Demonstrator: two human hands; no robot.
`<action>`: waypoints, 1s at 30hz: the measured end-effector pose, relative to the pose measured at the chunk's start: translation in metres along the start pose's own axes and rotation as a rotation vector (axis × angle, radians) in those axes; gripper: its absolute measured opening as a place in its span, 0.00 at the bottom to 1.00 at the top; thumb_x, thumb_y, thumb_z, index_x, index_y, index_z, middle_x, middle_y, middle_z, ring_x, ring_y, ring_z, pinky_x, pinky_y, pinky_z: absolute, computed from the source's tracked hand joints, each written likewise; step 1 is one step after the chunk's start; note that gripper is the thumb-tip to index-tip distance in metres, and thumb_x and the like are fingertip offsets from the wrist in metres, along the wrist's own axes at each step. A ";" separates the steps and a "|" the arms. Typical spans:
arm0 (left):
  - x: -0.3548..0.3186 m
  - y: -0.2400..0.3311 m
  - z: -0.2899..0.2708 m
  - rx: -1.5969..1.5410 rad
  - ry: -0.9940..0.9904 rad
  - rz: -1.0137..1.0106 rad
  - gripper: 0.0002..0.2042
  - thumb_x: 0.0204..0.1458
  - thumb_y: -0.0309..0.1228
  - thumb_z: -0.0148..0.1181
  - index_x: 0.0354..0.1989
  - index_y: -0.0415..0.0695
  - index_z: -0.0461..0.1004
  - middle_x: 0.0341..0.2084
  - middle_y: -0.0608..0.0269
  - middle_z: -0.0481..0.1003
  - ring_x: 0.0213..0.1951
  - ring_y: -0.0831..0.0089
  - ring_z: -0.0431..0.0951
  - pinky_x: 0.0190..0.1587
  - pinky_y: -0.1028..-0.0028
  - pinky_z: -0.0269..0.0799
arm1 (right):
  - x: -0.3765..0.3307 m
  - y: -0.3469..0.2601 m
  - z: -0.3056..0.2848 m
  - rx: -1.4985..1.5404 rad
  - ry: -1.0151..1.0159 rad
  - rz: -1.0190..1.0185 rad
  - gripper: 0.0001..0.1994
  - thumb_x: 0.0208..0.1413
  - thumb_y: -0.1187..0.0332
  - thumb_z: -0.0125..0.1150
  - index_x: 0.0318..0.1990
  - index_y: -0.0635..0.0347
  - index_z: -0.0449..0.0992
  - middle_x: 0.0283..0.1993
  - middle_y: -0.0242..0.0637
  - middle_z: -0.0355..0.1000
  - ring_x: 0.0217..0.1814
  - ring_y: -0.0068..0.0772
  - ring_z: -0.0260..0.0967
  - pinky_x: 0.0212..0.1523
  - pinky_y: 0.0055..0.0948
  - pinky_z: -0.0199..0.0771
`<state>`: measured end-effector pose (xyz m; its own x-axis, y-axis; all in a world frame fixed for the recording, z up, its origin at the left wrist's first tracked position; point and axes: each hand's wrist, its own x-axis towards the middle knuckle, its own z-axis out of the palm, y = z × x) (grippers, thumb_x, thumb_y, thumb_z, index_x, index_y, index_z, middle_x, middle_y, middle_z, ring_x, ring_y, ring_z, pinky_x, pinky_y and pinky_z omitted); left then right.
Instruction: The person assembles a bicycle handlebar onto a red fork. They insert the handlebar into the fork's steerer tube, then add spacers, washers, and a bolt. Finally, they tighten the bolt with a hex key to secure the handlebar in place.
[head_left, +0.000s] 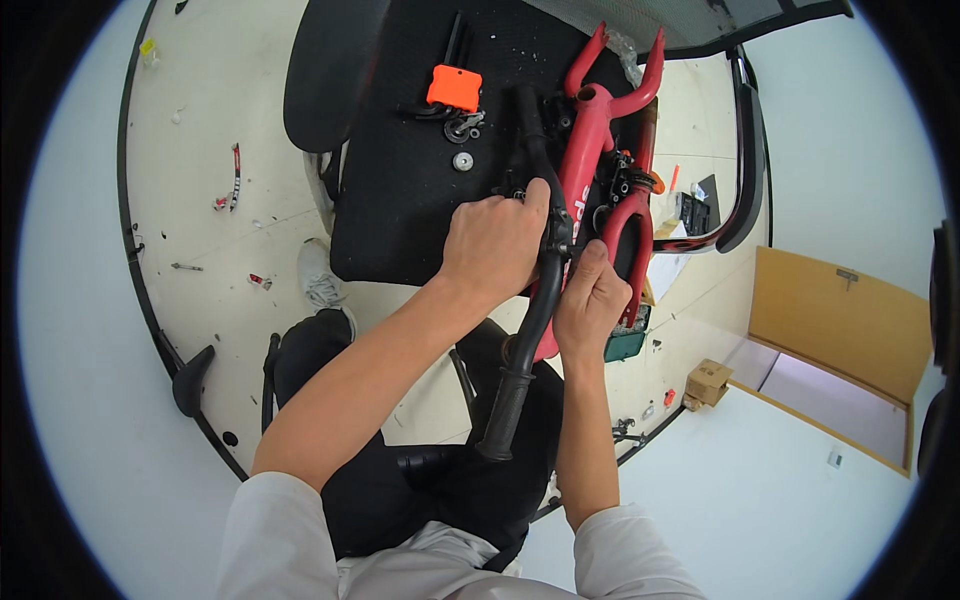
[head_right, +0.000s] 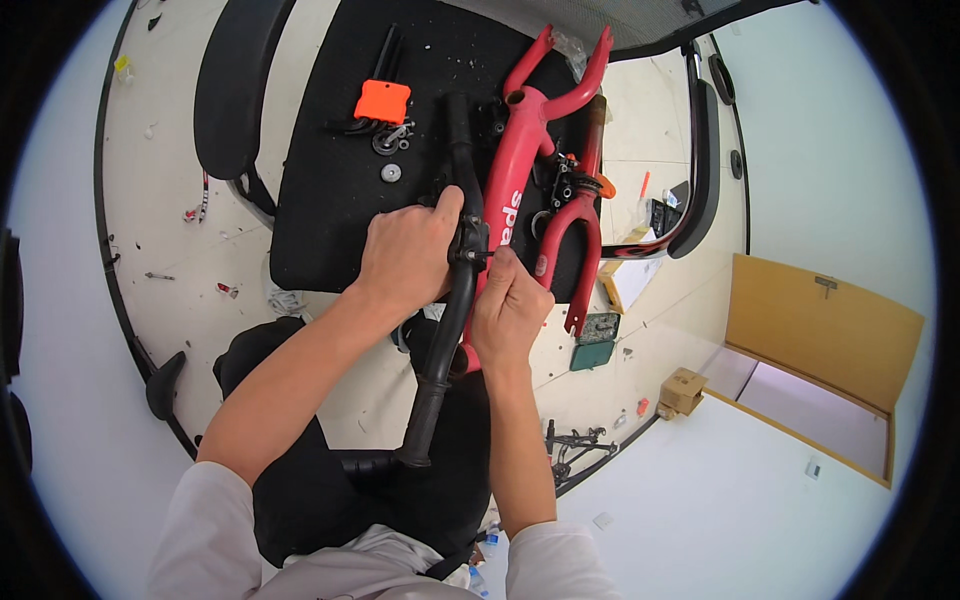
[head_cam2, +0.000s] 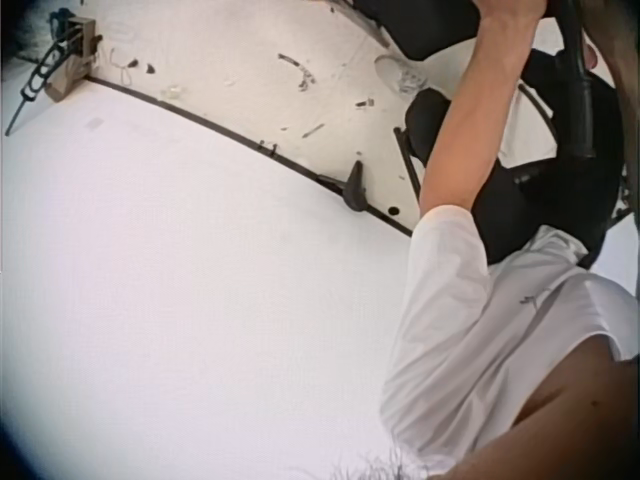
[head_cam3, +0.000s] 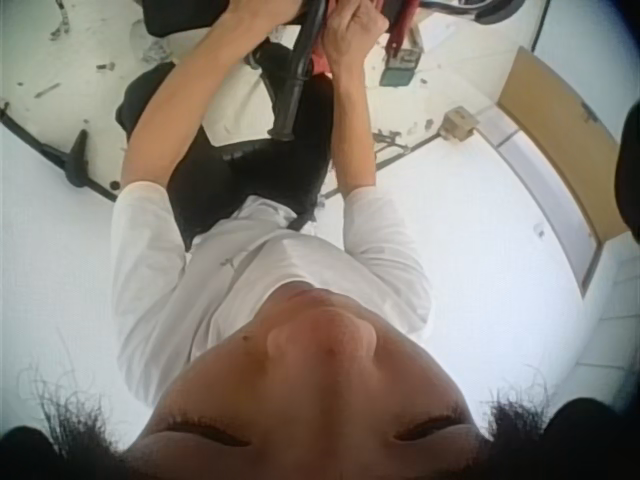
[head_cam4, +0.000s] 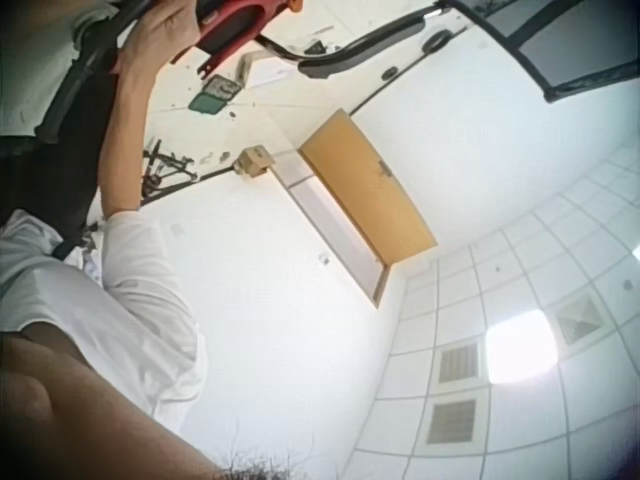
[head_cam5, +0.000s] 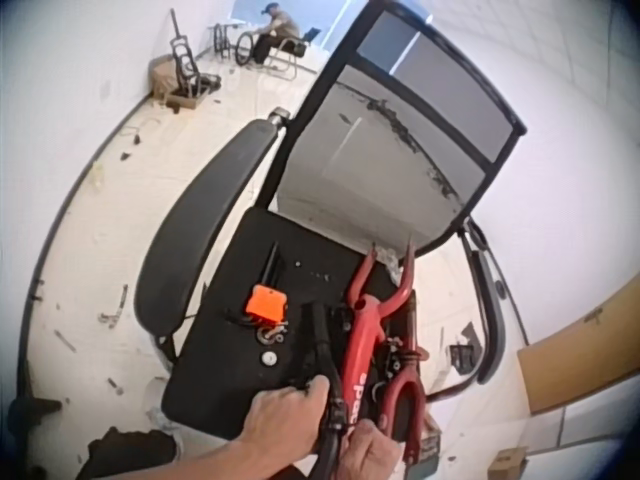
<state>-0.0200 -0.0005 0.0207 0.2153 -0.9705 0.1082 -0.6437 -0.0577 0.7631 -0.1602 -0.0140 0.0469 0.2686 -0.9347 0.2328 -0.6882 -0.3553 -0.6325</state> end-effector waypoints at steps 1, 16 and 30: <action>0.000 0.000 -0.001 -0.004 0.000 0.001 0.14 0.41 0.27 0.65 0.30 0.41 0.64 0.13 0.53 0.75 0.20 0.57 0.80 0.23 0.62 0.75 | -0.001 0.001 0.000 -0.008 0.004 -0.033 0.21 0.70 0.64 0.48 0.23 0.68 0.69 0.13 0.37 0.53 0.15 0.24 0.48 0.18 0.30 0.52; 0.001 -0.007 0.025 0.118 0.089 0.068 0.16 0.39 0.26 0.67 0.31 0.42 0.64 0.17 0.54 0.77 0.25 0.58 0.82 0.28 0.61 0.77 | -0.006 -0.029 -0.037 0.691 -0.454 0.763 0.21 0.72 0.56 0.44 0.27 0.59 0.63 0.18 0.20 0.46 0.17 0.13 0.42 0.19 0.19 0.46; 0.007 -0.007 -0.003 -0.057 -0.025 -0.032 0.16 0.40 0.30 0.69 0.32 0.41 0.66 0.17 0.52 0.77 0.25 0.54 0.82 0.27 0.60 0.76 | -0.033 -0.039 -0.075 -0.277 -0.379 -0.469 0.13 0.50 0.81 0.66 0.44 0.66 0.79 0.39 0.45 0.76 0.39 0.43 0.78 0.40 0.31 0.80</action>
<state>-0.0116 -0.0061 0.0185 0.2162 -0.9740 0.0680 -0.5936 -0.0758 0.8012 -0.1927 0.0301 0.1196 0.7652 -0.6307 0.1292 -0.5754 -0.7600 -0.3021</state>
